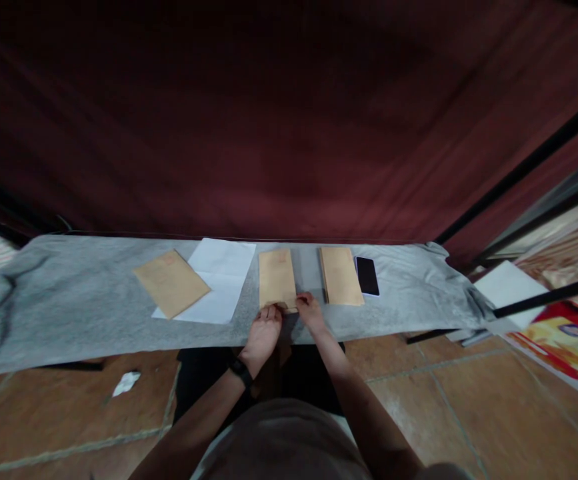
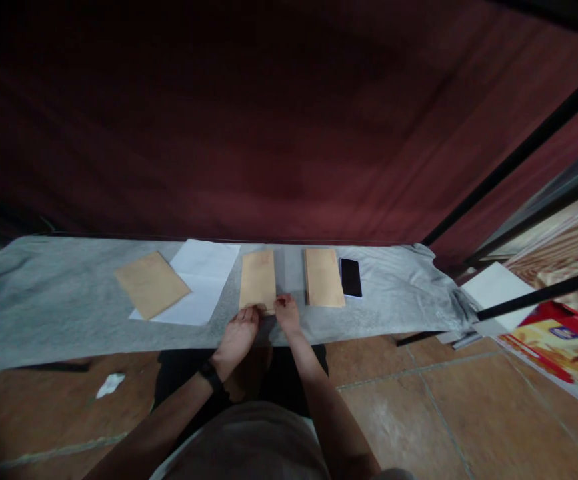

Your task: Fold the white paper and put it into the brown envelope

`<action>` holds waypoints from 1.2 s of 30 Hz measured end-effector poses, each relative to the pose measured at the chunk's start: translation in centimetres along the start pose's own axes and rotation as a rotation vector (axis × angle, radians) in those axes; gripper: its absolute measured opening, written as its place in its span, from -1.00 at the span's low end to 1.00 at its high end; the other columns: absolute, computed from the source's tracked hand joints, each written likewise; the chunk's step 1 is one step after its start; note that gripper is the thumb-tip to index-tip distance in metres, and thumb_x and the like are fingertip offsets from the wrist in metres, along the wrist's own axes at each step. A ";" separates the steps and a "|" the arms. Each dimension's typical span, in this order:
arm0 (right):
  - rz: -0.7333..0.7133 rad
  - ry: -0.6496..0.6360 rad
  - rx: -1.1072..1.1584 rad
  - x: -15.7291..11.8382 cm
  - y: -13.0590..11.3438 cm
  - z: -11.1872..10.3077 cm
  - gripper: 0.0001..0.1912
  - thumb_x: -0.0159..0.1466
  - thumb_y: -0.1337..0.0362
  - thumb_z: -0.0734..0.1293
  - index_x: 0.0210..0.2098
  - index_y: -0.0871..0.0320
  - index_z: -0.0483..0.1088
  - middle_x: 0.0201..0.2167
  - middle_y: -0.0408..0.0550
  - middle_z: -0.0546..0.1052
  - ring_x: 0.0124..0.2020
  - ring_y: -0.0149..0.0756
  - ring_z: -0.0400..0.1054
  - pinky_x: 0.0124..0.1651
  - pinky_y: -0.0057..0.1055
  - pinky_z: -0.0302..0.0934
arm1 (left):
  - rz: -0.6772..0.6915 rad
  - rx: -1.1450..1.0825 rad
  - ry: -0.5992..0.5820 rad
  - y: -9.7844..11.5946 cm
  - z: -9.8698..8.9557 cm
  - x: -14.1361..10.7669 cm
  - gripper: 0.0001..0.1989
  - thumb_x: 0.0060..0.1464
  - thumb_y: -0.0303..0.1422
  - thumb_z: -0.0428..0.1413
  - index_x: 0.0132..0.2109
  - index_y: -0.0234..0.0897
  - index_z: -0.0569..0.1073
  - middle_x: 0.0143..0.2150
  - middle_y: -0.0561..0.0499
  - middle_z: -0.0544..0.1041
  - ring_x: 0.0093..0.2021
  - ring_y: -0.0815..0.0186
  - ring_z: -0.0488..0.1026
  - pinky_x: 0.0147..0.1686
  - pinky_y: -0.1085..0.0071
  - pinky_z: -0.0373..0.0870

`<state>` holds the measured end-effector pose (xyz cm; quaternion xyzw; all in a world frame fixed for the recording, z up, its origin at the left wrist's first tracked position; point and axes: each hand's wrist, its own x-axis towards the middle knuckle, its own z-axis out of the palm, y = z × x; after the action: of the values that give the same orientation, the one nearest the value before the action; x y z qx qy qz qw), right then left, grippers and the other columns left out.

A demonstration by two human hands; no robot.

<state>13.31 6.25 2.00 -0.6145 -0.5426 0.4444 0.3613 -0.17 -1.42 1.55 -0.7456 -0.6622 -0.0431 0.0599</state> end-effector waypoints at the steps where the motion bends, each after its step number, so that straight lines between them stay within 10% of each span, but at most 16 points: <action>1: 0.012 -0.016 0.058 -0.2 -0.1 0.0 -0.87 0.15 0.27 0.28 -0.34 0.14 0.45 -0.42 -0.12 0.54 -0.31 -0.26 0.47 -0.21 -0.35 0.36 | 0.003 -0.012 0.002 -0.1 -0.2 0.1 -0.71 0.24 -0.56 -0.06 0.01 -0.44 0.49 -0.05 -0.23 0.54 -0.02 0.11 0.48 -0.09 0.24 0.47; 10: -0.002 -0.176 0.457 -3.3 -3.0 1.2 -0.69 0.23 0.02 0.29 -0.22 0.09 0.48 -0.30 -0.07 0.59 -0.28 -0.26 0.50 -0.24 -0.34 0.45 | -0.205 -0.409 0.086 -0.5 -2.9 1.2 -0.80 0.23 -0.46 0.00 -0.10 -0.37 0.51 -0.13 -0.25 0.57 -0.07 0.05 0.53 -0.16 0.23 0.46; 18: -0.475 -0.113 0.066 -4.2 -2.9 -0.5 -0.66 0.36 0.25 0.19 0.06 0.03 0.48 0.09 -0.07 0.55 0.14 -0.27 0.41 0.26 -0.24 0.26 | -0.975 -2.022 0.197 -0.1 -2.7 2.7 -0.84 0.17 -0.38 0.12 -0.37 -0.33 0.46 -0.44 -0.04 0.59 -0.39 0.29 0.58 -0.23 0.38 0.52; 31: -0.798 -0.237 -0.559 -6.1 3.7 -1.4 -0.53 0.44 0.26 0.20 0.32 0.10 0.25 0.30 0.05 0.35 0.33 -0.19 0.21 0.41 -0.02 0.02 | -1.102 -2.042 -0.133 1.1 -0.8 -1.2 -0.72 0.15 -0.21 0.18 -0.39 -0.35 0.51 -0.42 -0.14 0.62 -0.43 0.28 0.58 -0.34 0.39 0.54; 36: -0.834 -0.233 -0.635 -6.5 4.0 -1.6 -0.53 0.42 0.27 0.23 0.31 0.02 0.25 0.35 0.02 0.28 0.36 -0.14 0.16 0.41 0.02 -0.01 | -0.640 -1.440 -0.045 0.4 -0.6 -2.2 -0.58 0.24 -0.06 0.01 -0.34 -0.28 0.55 -0.38 -0.10 0.63 -0.40 0.22 0.58 -0.29 0.26 0.56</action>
<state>16.06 -0.68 -0.19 -0.3727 -0.8847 0.1424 0.2410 0.01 -3.77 1.84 -0.3747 -0.6548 -0.4615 -0.4667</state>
